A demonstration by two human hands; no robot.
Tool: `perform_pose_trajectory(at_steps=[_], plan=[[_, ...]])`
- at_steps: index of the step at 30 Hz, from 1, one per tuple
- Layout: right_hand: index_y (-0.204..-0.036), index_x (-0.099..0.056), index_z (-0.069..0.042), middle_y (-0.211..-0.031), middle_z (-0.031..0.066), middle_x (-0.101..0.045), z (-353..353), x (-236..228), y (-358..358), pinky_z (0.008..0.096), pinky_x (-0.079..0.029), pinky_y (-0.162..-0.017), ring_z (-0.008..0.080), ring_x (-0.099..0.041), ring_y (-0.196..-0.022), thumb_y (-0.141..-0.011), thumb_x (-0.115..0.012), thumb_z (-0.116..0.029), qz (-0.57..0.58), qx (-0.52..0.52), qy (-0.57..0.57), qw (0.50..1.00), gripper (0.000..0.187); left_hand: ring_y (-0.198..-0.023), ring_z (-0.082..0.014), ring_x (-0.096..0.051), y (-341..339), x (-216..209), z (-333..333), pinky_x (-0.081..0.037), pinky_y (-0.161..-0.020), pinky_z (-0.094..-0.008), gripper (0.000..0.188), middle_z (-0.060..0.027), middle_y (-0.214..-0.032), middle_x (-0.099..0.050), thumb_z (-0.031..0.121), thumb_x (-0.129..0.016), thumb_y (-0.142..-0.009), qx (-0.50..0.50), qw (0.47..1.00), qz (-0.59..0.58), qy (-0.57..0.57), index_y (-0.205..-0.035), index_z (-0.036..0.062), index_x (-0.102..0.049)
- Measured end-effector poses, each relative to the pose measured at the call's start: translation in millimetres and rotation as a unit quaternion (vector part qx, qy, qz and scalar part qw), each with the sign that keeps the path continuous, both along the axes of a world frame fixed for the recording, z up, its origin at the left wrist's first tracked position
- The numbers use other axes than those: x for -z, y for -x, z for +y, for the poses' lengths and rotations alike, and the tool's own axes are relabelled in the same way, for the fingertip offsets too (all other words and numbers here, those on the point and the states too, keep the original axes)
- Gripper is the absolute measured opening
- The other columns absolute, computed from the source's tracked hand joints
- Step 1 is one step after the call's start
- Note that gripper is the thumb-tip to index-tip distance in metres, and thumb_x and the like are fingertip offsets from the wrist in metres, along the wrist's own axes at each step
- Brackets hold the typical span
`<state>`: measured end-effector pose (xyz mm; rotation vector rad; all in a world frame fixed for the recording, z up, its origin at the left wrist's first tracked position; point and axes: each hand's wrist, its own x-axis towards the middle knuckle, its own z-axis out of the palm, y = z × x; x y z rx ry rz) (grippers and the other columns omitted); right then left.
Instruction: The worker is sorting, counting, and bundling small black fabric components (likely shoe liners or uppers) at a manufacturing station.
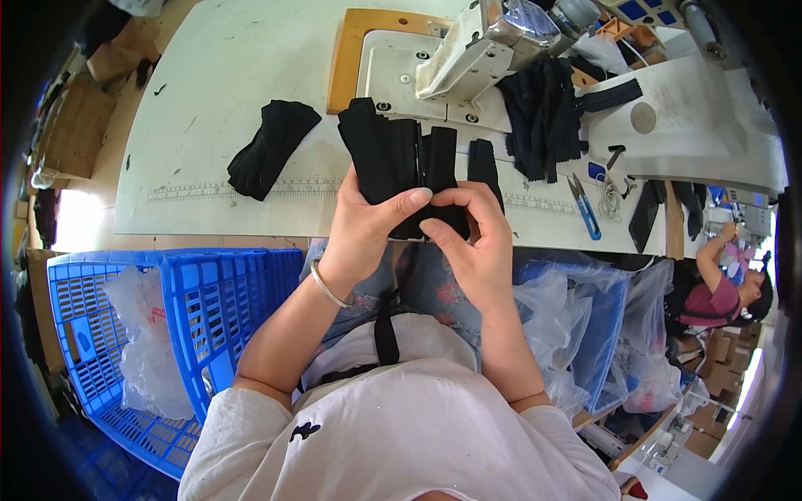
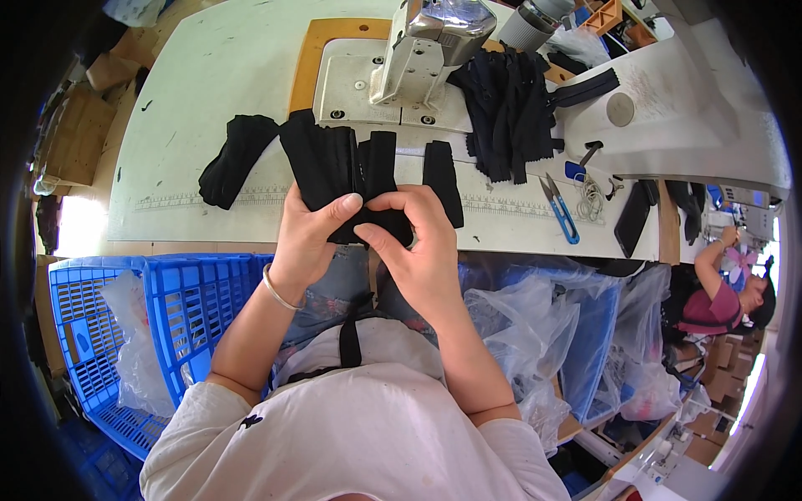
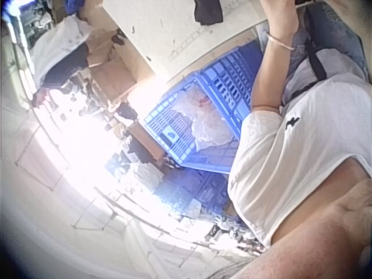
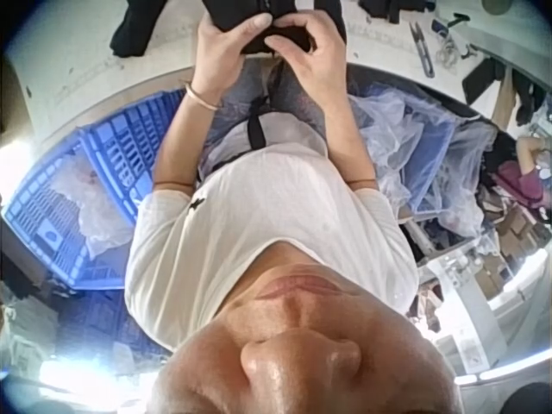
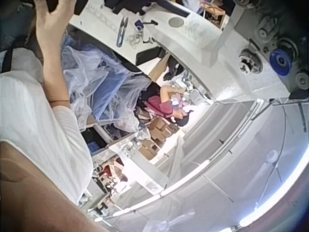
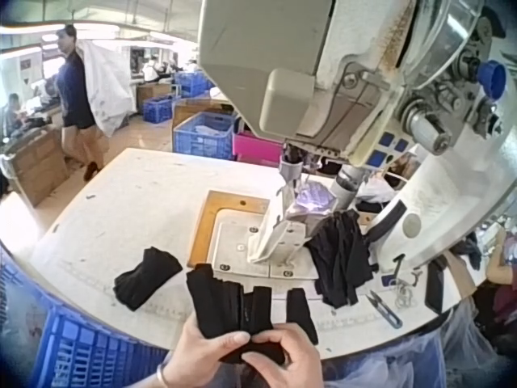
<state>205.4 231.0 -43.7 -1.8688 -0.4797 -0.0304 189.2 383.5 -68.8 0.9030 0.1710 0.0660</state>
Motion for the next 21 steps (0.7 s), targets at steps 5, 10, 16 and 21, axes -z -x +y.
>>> perform_pose_trajectory(at_steps=[5,10,16,21], plan=[[-0.098,-0.062,-0.001,-0.096,0.0088,-0.060,-1,2,0,0.0306,-0.046,-0.078,0.0230,-0.060,-0.087,-0.083,-0.067,-0.003,0.074,0.008,-0.070,0.995,0.016,-0.099,-0.0162,-0.063,0,-3,0,-0.053,-0.088,-0.0310,0.049,-0.0093,-0.111,-0.063,0.004,-0.076,-0.081,0.006,1.000,0.011,0.025,-0.121,-0.0003,-0.049],[-0.099,-0.062,-0.002,-0.093,0.0095,-0.061,1,-5,3,0.0321,-0.047,-0.078,0.0251,-0.061,-0.087,-0.082,-0.065,0.000,-0.029,0.020,0.021,0.999,0.017,-0.098,-0.0161,-0.063,-1,-2,0,-0.053,-0.087,-0.0310,0.047,-0.0092,-0.110,-0.063,0.004,-0.076,-0.081,0.001,1.000,0.008,0.018,-0.120,-0.0001,-0.050],[-0.097,-0.062,-0.002,-0.094,0.0094,-0.062,-1,-8,3,0.0309,-0.047,-0.076,0.0243,-0.061,-0.085,-0.081,-0.068,-0.004,-0.059,0.016,0.073,0.996,0.017,-0.099,-0.0152,-0.063,-1,-2,-1,-0.052,-0.088,-0.0299,0.046,-0.0090,-0.110,-0.063,0.004,-0.075,-0.082,0.000,1.000,0.005,0.005,-0.120,0.0000,-0.051],[-0.103,-0.059,-0.002,-0.094,0.0068,-0.064,-10,1,-1,0.0259,-0.046,-0.076,0.0154,-0.061,-0.086,-0.083,-0.066,-0.003,0.061,0.096,-0.008,0.993,0.022,-0.090,-0.0210,-0.067,-3,-14,4,-0.059,-0.072,-0.0369,0.037,-0.0113,-0.104,-0.064,0.005,-0.073,-0.084,0.045,0.996,0.036,0.074,-0.114,-0.0010,-0.053]])
